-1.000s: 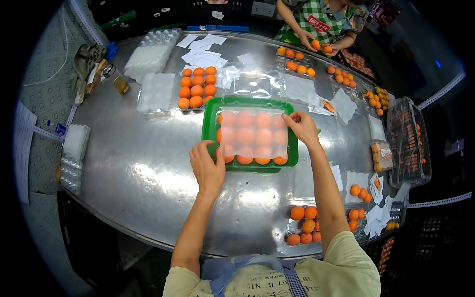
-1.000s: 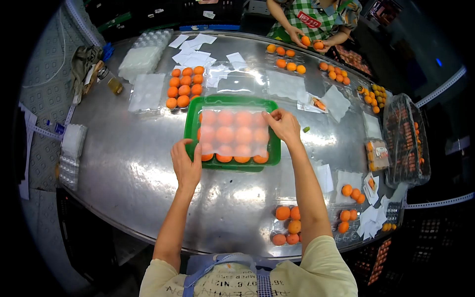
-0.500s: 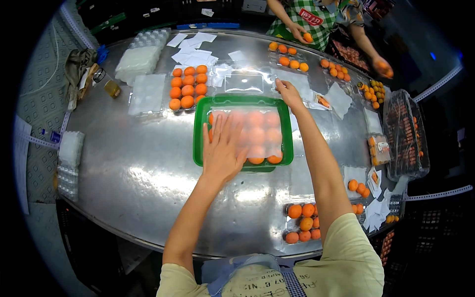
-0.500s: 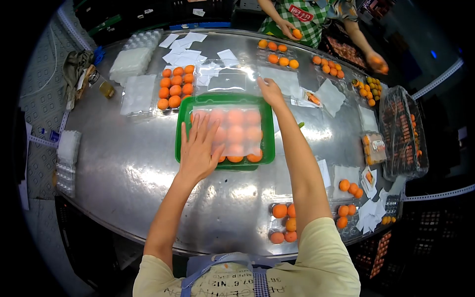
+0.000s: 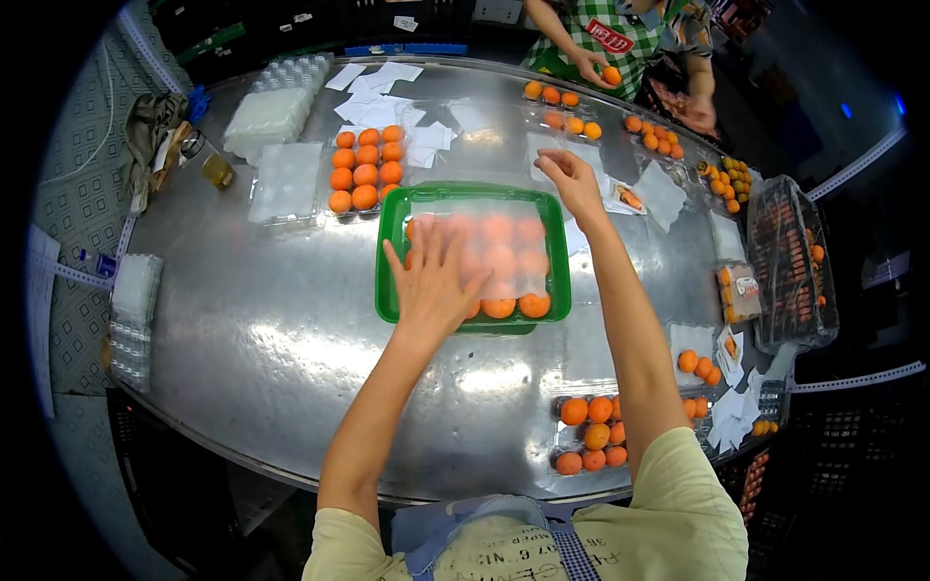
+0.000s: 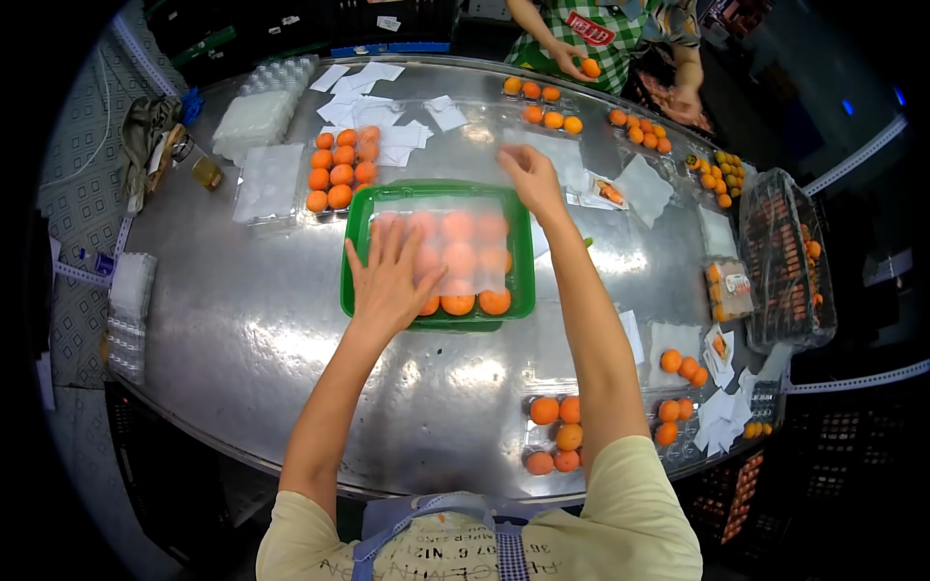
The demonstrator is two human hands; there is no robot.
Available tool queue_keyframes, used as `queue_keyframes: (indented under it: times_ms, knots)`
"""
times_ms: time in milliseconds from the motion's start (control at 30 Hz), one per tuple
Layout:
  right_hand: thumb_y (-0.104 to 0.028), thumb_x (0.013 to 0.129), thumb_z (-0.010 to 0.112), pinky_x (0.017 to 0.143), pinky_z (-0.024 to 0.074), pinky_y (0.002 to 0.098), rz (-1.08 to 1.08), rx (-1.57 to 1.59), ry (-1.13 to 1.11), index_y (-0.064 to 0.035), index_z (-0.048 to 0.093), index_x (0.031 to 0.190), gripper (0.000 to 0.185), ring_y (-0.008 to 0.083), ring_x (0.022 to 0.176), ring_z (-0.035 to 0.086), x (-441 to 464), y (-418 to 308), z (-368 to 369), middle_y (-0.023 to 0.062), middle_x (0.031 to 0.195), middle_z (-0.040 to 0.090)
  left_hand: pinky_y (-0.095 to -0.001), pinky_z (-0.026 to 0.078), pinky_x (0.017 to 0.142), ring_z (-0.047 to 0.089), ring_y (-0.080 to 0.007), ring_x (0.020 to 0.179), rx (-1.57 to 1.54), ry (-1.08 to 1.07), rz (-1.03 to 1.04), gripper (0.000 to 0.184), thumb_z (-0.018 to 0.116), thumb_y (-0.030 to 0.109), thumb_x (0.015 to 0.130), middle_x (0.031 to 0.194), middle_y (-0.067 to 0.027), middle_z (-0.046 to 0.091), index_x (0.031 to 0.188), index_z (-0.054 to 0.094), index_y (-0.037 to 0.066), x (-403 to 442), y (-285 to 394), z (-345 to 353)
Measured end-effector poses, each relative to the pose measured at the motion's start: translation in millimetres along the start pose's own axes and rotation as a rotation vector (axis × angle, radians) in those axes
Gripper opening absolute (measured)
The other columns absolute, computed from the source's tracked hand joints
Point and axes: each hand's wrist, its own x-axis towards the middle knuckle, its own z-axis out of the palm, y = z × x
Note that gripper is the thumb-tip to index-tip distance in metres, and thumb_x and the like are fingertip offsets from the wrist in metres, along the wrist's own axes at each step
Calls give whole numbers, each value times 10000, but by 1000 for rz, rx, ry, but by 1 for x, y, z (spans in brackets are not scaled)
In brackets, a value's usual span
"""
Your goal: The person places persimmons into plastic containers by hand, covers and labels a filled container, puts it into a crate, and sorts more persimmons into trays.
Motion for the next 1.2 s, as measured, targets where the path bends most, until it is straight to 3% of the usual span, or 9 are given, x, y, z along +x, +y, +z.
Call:
queue_keyframes:
  times_ms: [100, 200, 300, 333, 433, 467, 567, 733, 1200]
  knots:
    - [-228, 874, 641, 861, 446, 293, -73, -44, -2, -22, 650, 1116, 319, 164, 926, 613, -27, -17, -6, 89, 994, 687, -581, 161, 1106, 327, -359, 1349, 29, 181, -8, 524, 580, 383, 887, 1410, -145, 436, 1309, 514, 80, -8, 6, -20]
    - [-180, 841, 660, 874, 443, 303, -194, -161, -21, -33, 654, 1099, 297, 179, 968, 600, -67, -44, -14, 79, 1034, 675, -454, 323, 1037, 475, -304, 1193, -334, 391, -21, 321, 609, 212, 891, 1239, -110, 556, 1167, 588, 51, -29, -12, -35]
    - [-105, 788, 686, 900, 440, 331, -376, -203, -31, -45, 661, 1064, 284, 221, 1033, 582, -108, -51, -19, 87, 1090, 650, -379, 398, 921, 518, -269, 1032, -662, 517, -234, 219, 623, 117, 867, 1120, -92, 578, 1077, 593, 63, -55, -26, -36]
    - [-79, 770, 690, 908, 440, 344, -419, -216, -35, -49, 663, 1051, 284, 239, 1054, 573, -122, -54, -19, 94, 1107, 639, -319, 429, 841, 534, -208, 965, -776, 482, -326, 205, 585, 110, 904, 1102, -77, 576, 1098, 586, 47, -64, -31, -34]
    - [-18, 729, 697, 922, 441, 375, -502, -297, -44, -67, 669, 1023, 299, 282, 1082, 560, -155, -51, -17, 101, 1134, 619, -284, 441, 767, 521, -152, 939, -1001, 419, -560, 219, 582, 154, 926, 1093, -55, 575, 1110, 578, 35, -86, -39, -21]
    - [0, 718, 698, 925, 442, 385, -521, -333, -45, -74, 672, 1016, 308, 295, 1086, 558, -164, -47, -16, 101, 1139, 615, -236, 452, 661, 533, -111, 853, -1023, 404, -553, 249, 568, 194, 948, 1064, -56, 581, 1126, 562, 21, -91, -42, -15]
    - [5, 703, 705, 924, 444, 393, -600, -434, -87, -85, 675, 1014, 325, 307, 1084, 555, -183, -24, -10, 99, 1144, 611, -223, 454, 575, 545, -95, 752, -1151, 270, -619, 278, 558, 225, 956, 1042, -73, 586, 1135, 549, 13, -98, -37, -9]
    - [18, 678, 716, 881, 482, 396, -605, -526, -72, -111, 689, 1011, 358, 306, 1064, 564, -197, -16, -4, 97, 1135, 611, -210, 445, 438, 539, -80, 566, -1184, 237, -627, 259, 541, 283, 972, 804, -52, 566, 998, 535, 25, -98, -31, -2]
    - [57, 690, 691, 838, 505, 394, -598, -610, -29, -132, 686, 1024, 383, 306, 1016, 575, -211, -3, 1, 83, 1111, 609, -267, 485, 383, 611, -187, 476, -1359, 1, -858, 323, 564, 305, 941, 704, -111, 625, 857, 583, -6, -92, -28, 8]
